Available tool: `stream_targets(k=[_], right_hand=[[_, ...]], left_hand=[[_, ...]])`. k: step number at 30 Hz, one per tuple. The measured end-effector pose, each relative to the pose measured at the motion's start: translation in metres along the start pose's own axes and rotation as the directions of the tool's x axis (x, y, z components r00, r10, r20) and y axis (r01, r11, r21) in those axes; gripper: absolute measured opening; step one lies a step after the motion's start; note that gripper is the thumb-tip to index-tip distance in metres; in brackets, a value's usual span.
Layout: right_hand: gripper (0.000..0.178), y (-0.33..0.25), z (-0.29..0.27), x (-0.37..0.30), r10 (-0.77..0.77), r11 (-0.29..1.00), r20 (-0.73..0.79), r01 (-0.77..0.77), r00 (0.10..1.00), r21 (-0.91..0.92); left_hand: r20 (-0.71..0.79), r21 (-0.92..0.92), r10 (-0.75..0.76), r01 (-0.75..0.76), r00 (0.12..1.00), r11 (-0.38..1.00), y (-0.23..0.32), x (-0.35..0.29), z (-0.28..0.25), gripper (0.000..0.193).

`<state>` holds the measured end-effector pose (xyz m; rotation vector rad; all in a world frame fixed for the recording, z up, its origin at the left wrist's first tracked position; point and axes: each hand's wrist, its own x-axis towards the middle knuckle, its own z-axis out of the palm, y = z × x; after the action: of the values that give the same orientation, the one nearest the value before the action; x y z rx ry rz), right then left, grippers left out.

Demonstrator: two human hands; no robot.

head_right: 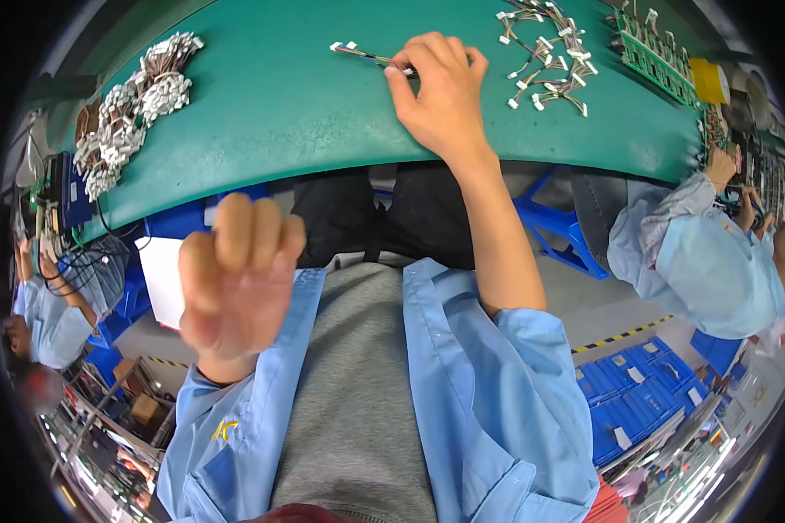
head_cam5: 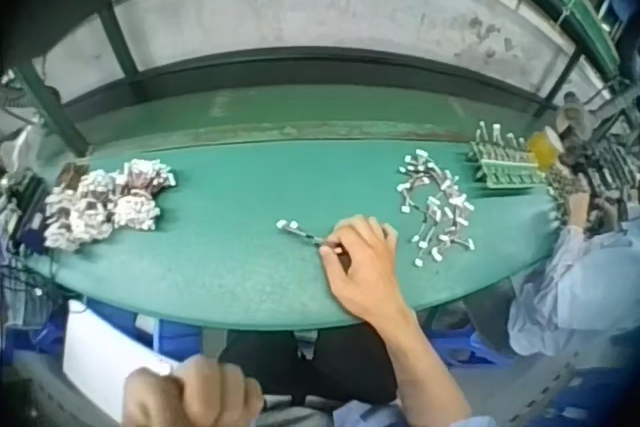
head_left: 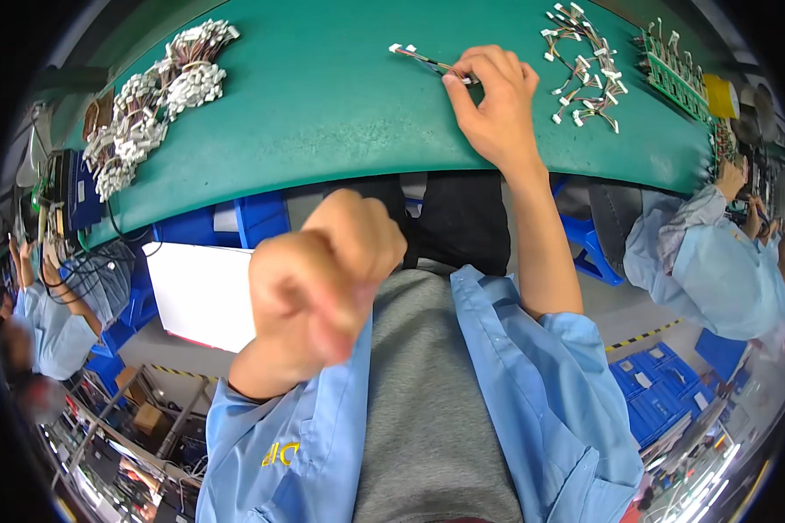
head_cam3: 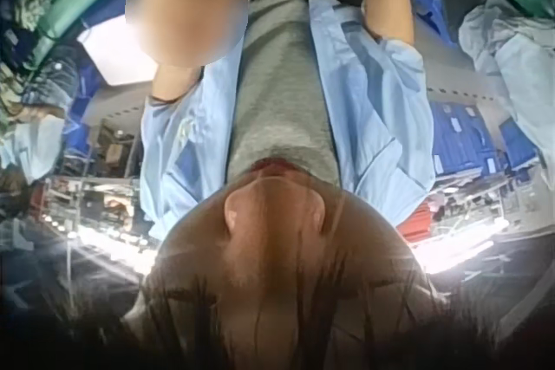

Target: The recorder is connecting wires and small components to a series of printed circuit boards on a factory assembly line.

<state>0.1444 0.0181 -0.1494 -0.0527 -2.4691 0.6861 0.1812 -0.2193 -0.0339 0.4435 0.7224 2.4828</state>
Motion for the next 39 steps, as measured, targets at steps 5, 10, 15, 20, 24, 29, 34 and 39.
stream_targets(k=[5, 10, 15, 20, 24, 29, 34, 39], right_hand=[[0.005, 0.005, -0.003, -0.003, 0.015, 1.000, -0.019, -0.015, 1.000, -0.012], [0.005, 0.006, -0.004, -0.002, 0.018, 1.000, -0.027, -0.018, 0.999, -0.010], [0.006, 0.006, -0.003, 0.000, 0.029, 1.000, -0.015, -0.029, 0.999, 0.007], [0.005, 0.005, -0.008, 0.005, 0.027, 1.000, -0.036, -0.027, 0.999, 0.016], [0.006, 0.000, -0.010, 0.004, 0.051, 0.999, -0.012, -0.050, 0.999, 0.019], [0.004, -0.007, -0.009, 0.004, -0.037, 0.988, -0.030, 0.032, 0.999, -0.149], [0.004, -0.006, -0.012, 0.002, 0.001, 0.994, 0.008, 0.000, 1.000, -0.108], [0.005, -0.002, -0.007, 0.005, 0.003, 0.999, 0.012, -0.002, 1.000, -0.049]], left_hand=[[-0.043, -0.051, -0.111, 0.109, 0.993, 0.993, -0.008, -0.002, -0.008, 0.008], [-0.094, -0.041, -0.188, 0.185, 0.978, 0.982, -0.014, -0.001, -0.003, 0.007], [-0.100, 0.059, -0.236, 0.242, 0.967, 0.968, -0.018, 0.004, -0.006, 0.008], [-0.033, 0.197, -0.200, 0.202, 0.979, 0.959, -0.030, 0.006, -0.024, 0.004], [-0.020, 0.550, -0.258, 0.226, 0.966, 0.804, -0.047, 0.012, -0.063, 0.001], [0.059, 0.989, -0.438, 0.007, 0.897, 0.147, -0.069, 0.008, -0.101, 0.006], [0.297, 0.955, -0.244, -0.290, 0.923, 0.068, -0.068, 0.018, -0.064, 0.010], [0.429, 0.900, -0.207, -0.396, 0.879, 0.181, -0.025, 0.047, -0.012, 0.014]])
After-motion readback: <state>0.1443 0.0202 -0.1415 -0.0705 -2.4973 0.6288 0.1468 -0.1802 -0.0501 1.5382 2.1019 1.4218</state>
